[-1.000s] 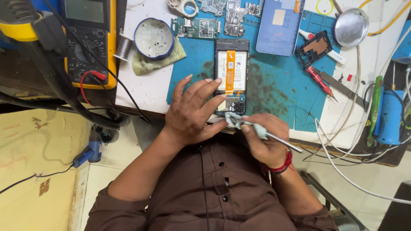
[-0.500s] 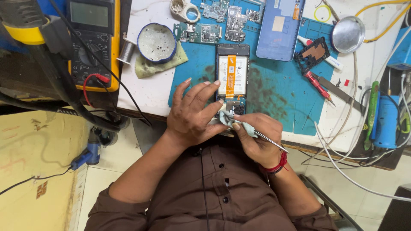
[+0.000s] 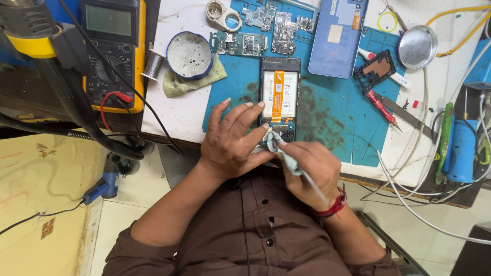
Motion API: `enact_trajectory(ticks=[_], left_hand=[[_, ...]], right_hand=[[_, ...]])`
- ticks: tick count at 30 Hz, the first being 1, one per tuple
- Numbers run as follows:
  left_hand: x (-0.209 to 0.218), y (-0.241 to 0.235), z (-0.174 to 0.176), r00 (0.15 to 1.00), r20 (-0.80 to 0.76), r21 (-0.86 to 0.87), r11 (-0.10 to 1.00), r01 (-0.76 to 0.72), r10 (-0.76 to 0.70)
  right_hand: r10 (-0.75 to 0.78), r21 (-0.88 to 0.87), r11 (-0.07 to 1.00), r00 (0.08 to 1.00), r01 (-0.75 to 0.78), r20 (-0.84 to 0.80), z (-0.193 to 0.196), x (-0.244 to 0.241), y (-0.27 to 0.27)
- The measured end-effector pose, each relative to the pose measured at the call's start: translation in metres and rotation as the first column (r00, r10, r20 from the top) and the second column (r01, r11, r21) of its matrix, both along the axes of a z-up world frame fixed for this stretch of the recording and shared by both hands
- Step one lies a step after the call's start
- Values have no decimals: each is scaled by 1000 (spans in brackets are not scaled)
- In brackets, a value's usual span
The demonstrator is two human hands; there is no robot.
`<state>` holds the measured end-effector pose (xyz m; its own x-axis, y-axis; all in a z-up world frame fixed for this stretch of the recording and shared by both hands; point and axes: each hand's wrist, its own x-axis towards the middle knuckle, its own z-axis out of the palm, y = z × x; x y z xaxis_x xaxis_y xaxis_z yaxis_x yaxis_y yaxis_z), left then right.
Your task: The person wipes the back of a blue smartphone with a cloth, then uses tweezers and a green-handled tool to clean and adjust components on a disassembled phone chassis. The person handles the phone back, cloth, tweezers, and a green tool while working on the internal components.
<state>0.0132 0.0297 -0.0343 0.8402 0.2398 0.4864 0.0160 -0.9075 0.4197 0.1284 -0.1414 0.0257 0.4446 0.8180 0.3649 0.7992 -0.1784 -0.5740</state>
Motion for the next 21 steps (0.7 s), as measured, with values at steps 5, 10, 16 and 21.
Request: enact_trajectory(ticks=[5, 10, 16, 21], left_hand=[[1, 0, 1, 1000, -1, 15, 1000, -12, 12], [0, 0, 2, 1000, -8, 4, 1000, -1, 1], [0, 1, 2, 1000, -2, 11, 1000, -5, 5], [-2, 2, 3, 1000, 2, -24, 1000, 14, -14]], right_hand=[[48, -191, 981, 995, -30, 91, 23, -10, 0], [67, -315, 948, 995, -40, 76, 32, -15, 5], [57, -357, 934, 996, -27, 72, 35, -19, 9], [53, -371, 928, 997, -28, 56, 39, -21, 12]])
